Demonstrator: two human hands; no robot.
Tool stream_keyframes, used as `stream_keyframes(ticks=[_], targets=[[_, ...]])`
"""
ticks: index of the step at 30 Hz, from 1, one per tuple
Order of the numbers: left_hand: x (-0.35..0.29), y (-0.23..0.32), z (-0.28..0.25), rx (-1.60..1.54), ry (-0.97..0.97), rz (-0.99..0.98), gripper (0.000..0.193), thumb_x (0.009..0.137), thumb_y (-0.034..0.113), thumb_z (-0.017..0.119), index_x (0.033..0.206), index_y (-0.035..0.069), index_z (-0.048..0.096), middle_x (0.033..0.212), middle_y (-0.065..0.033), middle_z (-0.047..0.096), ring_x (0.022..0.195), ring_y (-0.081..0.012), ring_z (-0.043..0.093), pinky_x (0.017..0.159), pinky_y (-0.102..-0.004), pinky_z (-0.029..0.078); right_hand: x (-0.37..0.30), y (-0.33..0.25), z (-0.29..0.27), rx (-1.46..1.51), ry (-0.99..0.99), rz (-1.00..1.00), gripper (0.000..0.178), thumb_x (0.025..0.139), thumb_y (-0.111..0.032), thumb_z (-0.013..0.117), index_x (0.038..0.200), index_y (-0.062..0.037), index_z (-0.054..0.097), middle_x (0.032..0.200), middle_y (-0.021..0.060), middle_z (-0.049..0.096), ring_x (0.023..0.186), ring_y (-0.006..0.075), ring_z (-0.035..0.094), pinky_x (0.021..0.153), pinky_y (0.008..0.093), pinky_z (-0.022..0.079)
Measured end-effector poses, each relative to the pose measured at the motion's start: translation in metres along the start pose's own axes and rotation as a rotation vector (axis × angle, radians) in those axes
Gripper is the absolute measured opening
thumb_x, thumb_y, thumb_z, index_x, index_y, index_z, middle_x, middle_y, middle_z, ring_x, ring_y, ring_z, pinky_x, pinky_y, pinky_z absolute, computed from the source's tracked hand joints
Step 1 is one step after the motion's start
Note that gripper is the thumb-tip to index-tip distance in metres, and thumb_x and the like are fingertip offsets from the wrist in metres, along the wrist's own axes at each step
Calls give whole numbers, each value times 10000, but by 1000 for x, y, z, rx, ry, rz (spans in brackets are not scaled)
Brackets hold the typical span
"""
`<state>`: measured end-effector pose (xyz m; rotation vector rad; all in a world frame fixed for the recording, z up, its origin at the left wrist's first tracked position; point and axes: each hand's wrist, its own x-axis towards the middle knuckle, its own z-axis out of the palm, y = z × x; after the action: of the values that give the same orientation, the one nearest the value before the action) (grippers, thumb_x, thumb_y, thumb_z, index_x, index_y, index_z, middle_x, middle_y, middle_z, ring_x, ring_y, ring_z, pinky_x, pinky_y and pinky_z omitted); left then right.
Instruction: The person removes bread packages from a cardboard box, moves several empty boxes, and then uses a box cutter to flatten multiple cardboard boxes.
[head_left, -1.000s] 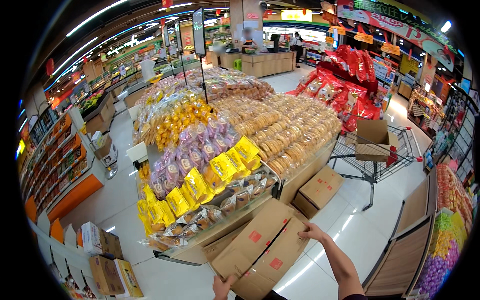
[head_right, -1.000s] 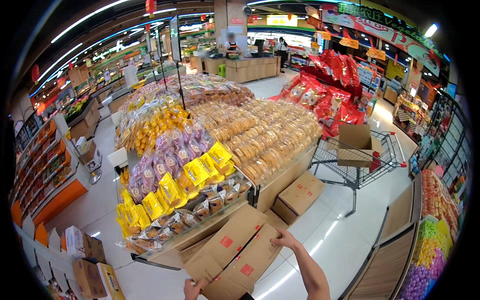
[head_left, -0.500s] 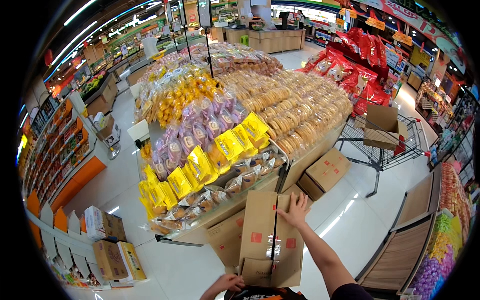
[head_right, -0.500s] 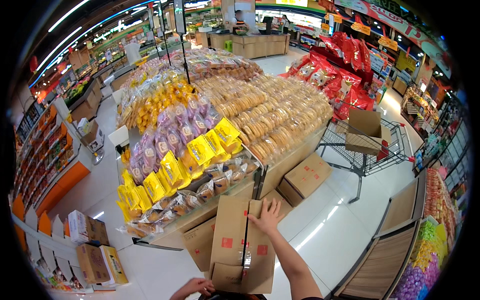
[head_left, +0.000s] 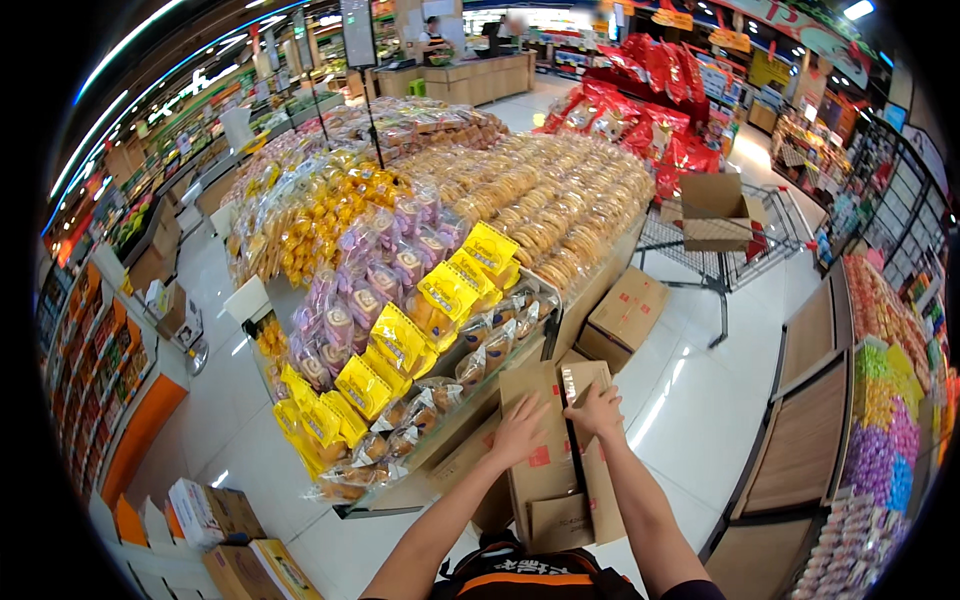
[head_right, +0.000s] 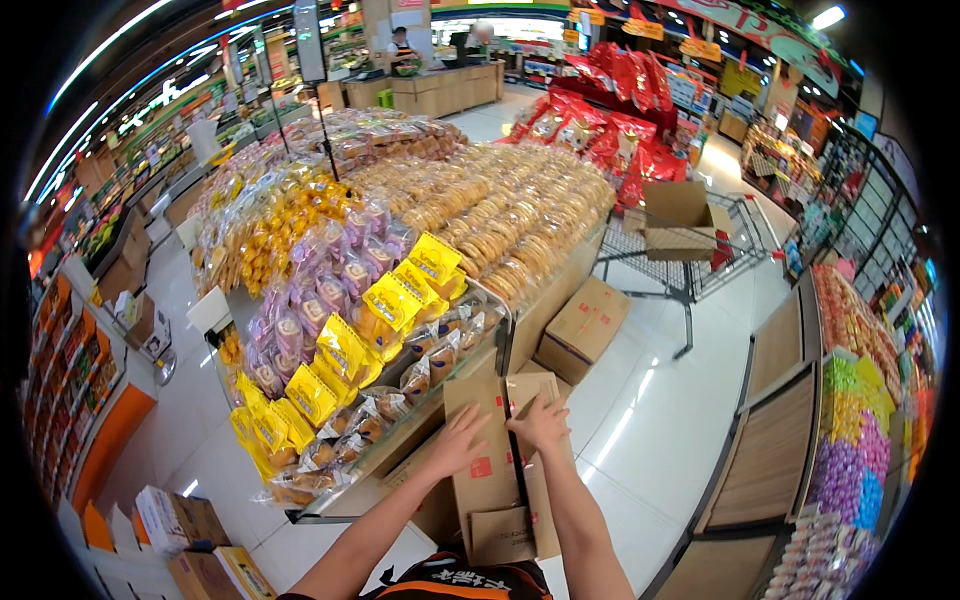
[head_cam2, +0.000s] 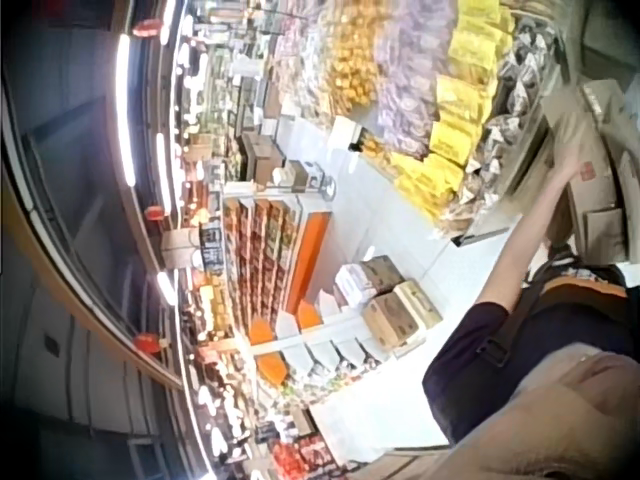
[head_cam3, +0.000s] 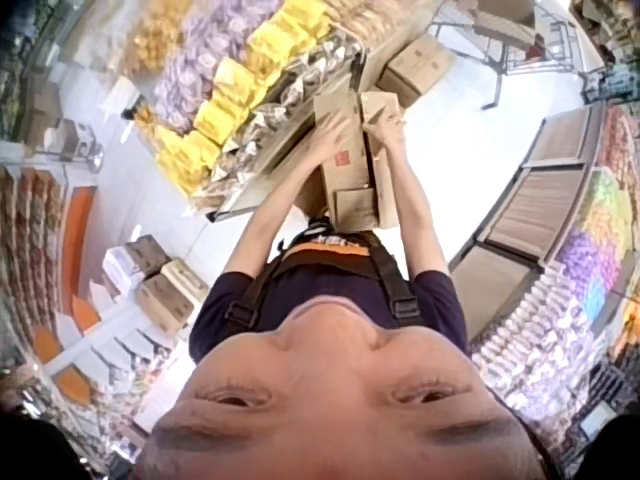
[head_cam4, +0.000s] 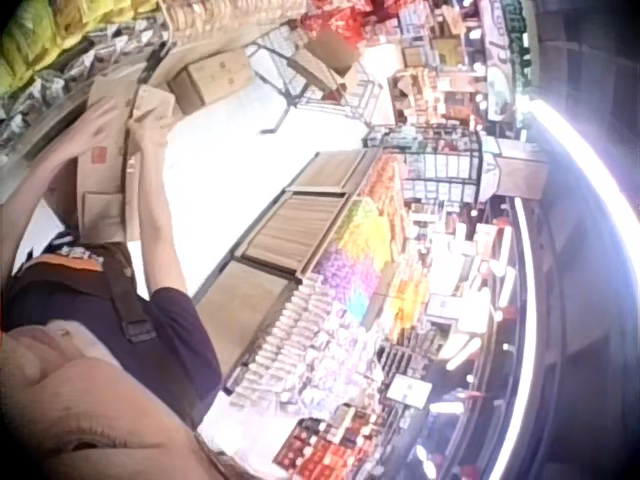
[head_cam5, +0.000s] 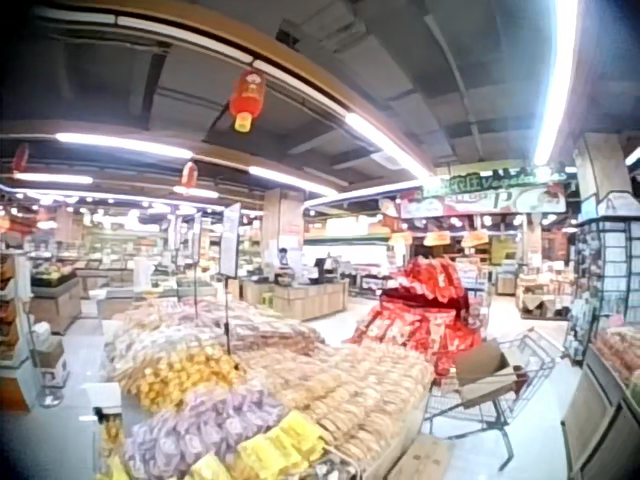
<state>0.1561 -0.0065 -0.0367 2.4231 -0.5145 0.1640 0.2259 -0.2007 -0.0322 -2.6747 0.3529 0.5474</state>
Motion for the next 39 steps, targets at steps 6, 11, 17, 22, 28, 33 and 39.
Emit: stream_keyframes(ticks=[6,11,17,22,28,33,39], targets=[[20,-34,33,10,-75,14,598,823,242,645,1360,83,434,1473,-184,305,1366,-370,270,1108,-455,268,-1,2,-17,187,304,-212,392,823,-312,451,1030,2,562,947,304,622,900,473,587,818,541,457],[52,-19,37,33,-77,12,627,807,332,682,1335,66,474,1475,-174,311,1378,-348,258,1119,-446,244,8,37,-38,260,264,-208,388,867,-288,455,1119,-27,593,981,261,639,955,439,592,856,484,464],[95,10,66,354,-173,50,923,665,572,728,1402,126,396,1473,-237,266,1405,-378,145,1105,-574,139,20,40,-49,291,231,-252,352,873,-251,457,1142,-71,595,963,255,641,920,434,601,836,499,472],[111,17,99,609,-229,-83,951,687,479,737,1461,169,279,1489,-235,210,1390,-411,159,1023,-686,174,26,50,-40,296,222,-273,419,878,-257,461,1263,-107,529,962,271,633,904,457,596,835,507,471],[140,9,79,428,-310,-112,610,811,318,613,1351,123,407,1403,-177,392,1309,-332,357,948,-675,316,46,83,-49,461,158,-344,517,884,-269,477,1380,-128,431,1135,279,586,1079,431,550,946,444,435],[157,-8,59,306,-366,-139,521,813,309,591,1280,97,498,1210,-141,585,1057,-339,594,853,-510,470,54,99,-51,526,175,-464,508,914,-261,455,1402,-130,397,1219,273,548,1106,425,542,961,421,429],[169,-15,34,253,-451,-195,415,825,331,534,1212,197,603,1072,-184,646,995,-358,612,841,-490,473,-11,42,-22,175,260,-440,590,836,-100,512,1394,-63,327,1152,271,551,1028,416,564,840,458,473]])
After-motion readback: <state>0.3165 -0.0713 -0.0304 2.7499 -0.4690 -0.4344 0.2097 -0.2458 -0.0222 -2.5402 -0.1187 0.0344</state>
